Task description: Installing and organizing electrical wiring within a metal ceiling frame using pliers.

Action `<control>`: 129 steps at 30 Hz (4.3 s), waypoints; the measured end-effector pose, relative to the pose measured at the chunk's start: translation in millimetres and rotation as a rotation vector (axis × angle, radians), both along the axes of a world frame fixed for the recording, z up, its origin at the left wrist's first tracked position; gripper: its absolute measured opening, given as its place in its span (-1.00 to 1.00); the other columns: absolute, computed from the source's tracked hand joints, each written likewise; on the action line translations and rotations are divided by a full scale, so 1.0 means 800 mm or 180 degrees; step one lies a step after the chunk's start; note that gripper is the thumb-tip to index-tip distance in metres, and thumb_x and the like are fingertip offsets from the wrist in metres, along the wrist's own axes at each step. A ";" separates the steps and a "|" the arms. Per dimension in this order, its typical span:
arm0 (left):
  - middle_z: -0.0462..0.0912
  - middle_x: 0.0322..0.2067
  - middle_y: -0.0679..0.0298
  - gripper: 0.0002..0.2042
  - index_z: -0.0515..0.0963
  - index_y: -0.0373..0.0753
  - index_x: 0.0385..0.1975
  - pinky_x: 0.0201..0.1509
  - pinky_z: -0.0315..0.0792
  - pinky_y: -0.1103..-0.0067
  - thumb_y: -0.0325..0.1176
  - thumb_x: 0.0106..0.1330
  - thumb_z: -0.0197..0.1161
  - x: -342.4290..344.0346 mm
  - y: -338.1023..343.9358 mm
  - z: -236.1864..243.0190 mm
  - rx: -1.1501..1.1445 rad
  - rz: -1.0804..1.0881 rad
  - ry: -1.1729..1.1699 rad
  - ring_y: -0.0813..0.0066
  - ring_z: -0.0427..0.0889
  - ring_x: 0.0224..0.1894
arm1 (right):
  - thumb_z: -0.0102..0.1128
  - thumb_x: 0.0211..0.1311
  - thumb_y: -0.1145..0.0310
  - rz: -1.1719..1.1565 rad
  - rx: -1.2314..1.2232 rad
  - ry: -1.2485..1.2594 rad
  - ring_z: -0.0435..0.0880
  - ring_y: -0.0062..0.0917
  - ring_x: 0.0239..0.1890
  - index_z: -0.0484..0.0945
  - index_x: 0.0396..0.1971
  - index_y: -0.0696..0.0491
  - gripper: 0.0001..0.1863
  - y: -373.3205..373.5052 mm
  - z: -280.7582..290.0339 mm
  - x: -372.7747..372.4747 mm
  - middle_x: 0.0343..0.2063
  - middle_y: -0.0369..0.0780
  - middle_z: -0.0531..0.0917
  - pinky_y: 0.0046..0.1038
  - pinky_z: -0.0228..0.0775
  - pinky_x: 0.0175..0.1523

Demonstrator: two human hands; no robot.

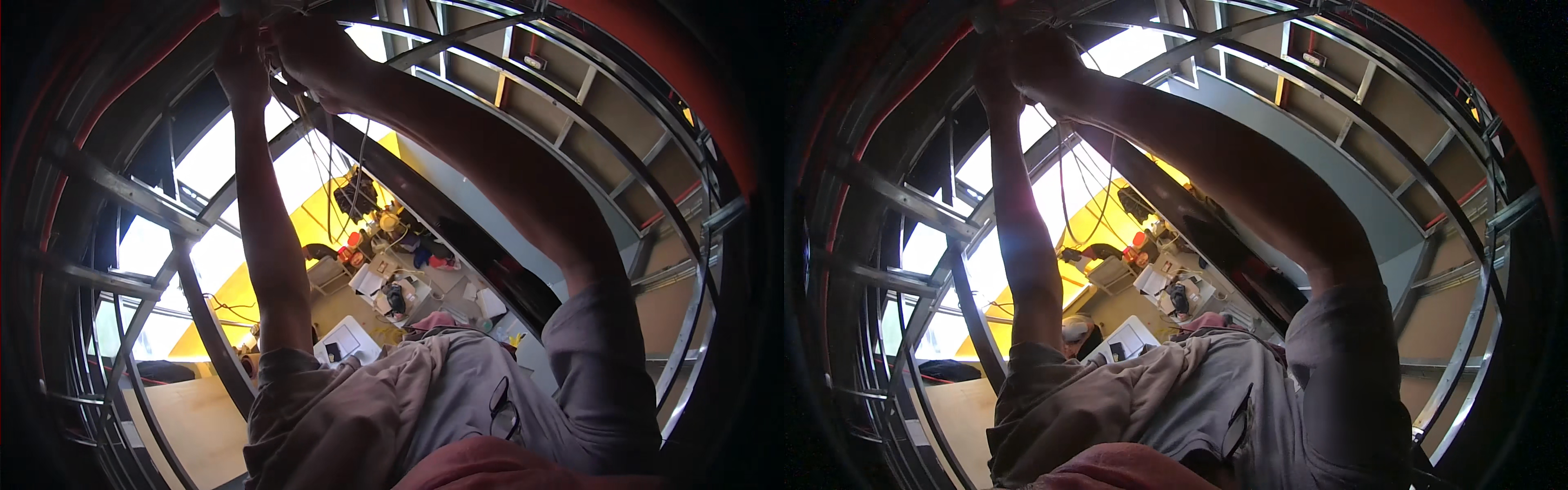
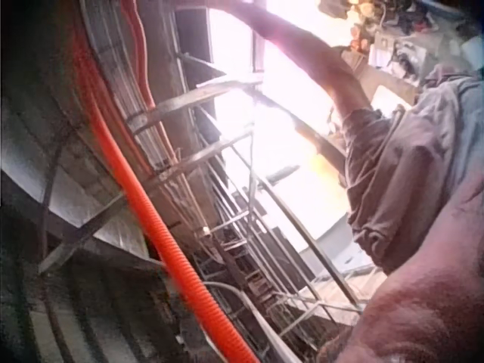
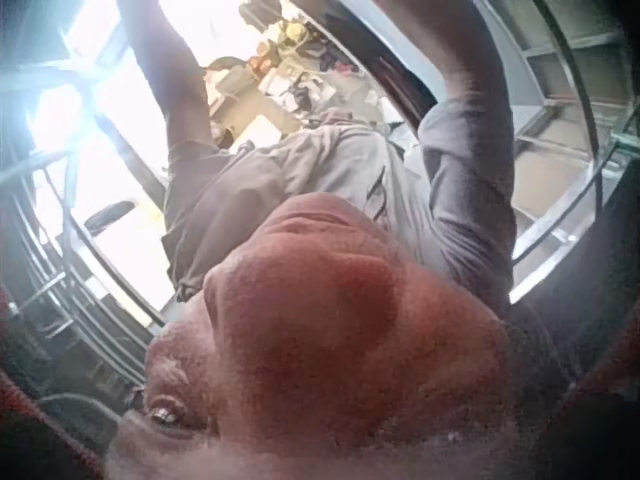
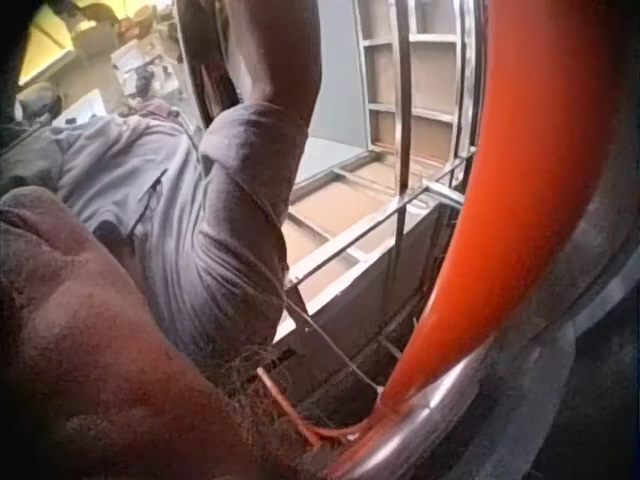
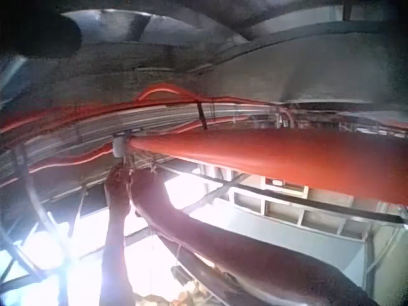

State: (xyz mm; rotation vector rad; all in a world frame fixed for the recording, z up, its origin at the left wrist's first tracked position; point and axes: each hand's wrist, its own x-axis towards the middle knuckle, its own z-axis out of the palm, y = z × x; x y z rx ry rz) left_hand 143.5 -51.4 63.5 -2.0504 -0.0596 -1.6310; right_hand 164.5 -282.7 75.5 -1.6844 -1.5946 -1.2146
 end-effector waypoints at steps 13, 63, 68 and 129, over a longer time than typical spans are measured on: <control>0.43 -0.63 0.52 -0.85 0.60 -0.17 -0.19 -0.71 0.13 0.76 -0.29 0.34 0.26 0.005 -0.079 0.011 -0.3900 -0.3393 -0.0648 0.88 0.28 -0.71 | -0.08 0.37 0.24 0.0374 -0.1760 0.2482 0.43 -0.66 -0.63 0.58 -0.28 0.04 -0.74 -0.344 0.041 -0.013 -0.44 -0.28 0.58 -0.54 0.24 -0.51; 0.31 -0.67 0.53 -0.83 0.57 -0.17 -0.33 -0.68 0.03 0.73 -0.20 0.36 0.21 0.017 -0.078 -0.001 -0.3221 -0.3319 -0.0527 0.81 0.18 -0.69 | -0.01 0.41 0.21 -0.0546 -0.1535 0.3367 0.14 -0.82 -0.61 0.49 -0.42 0.04 -0.74 -0.531 -0.006 0.112 -0.63 -0.46 0.29 -0.66 -0.07 -0.50; 0.29 -0.73 0.55 -0.83 0.58 -0.17 -0.30 -0.77 -0.04 0.72 -0.21 0.34 0.24 0.001 -0.072 0.002 -0.3926 -0.3193 -0.0236 0.80 0.16 -0.78 | -0.04 0.44 0.18 -0.0155 -0.0640 0.3597 0.09 -0.83 -0.62 0.49 -0.38 0.01 -0.74 -0.513 -0.026 0.130 -0.64 -0.46 0.22 -0.64 -0.13 -0.51; 0.63 -0.31 0.17 -0.47 0.20 -0.15 0.34 -0.46 0.31 0.81 -0.50 0.37 0.13 -0.111 -0.216 -0.015 -0.3753 -0.3211 -0.0155 0.72 0.46 -0.54 | 0.04 0.40 0.28 0.0910 -0.0370 0.1738 0.59 -0.51 -0.43 0.56 -0.16 0.04 -0.80 -0.064 -0.054 0.150 -0.49 -0.23 0.57 -0.44 0.46 -0.30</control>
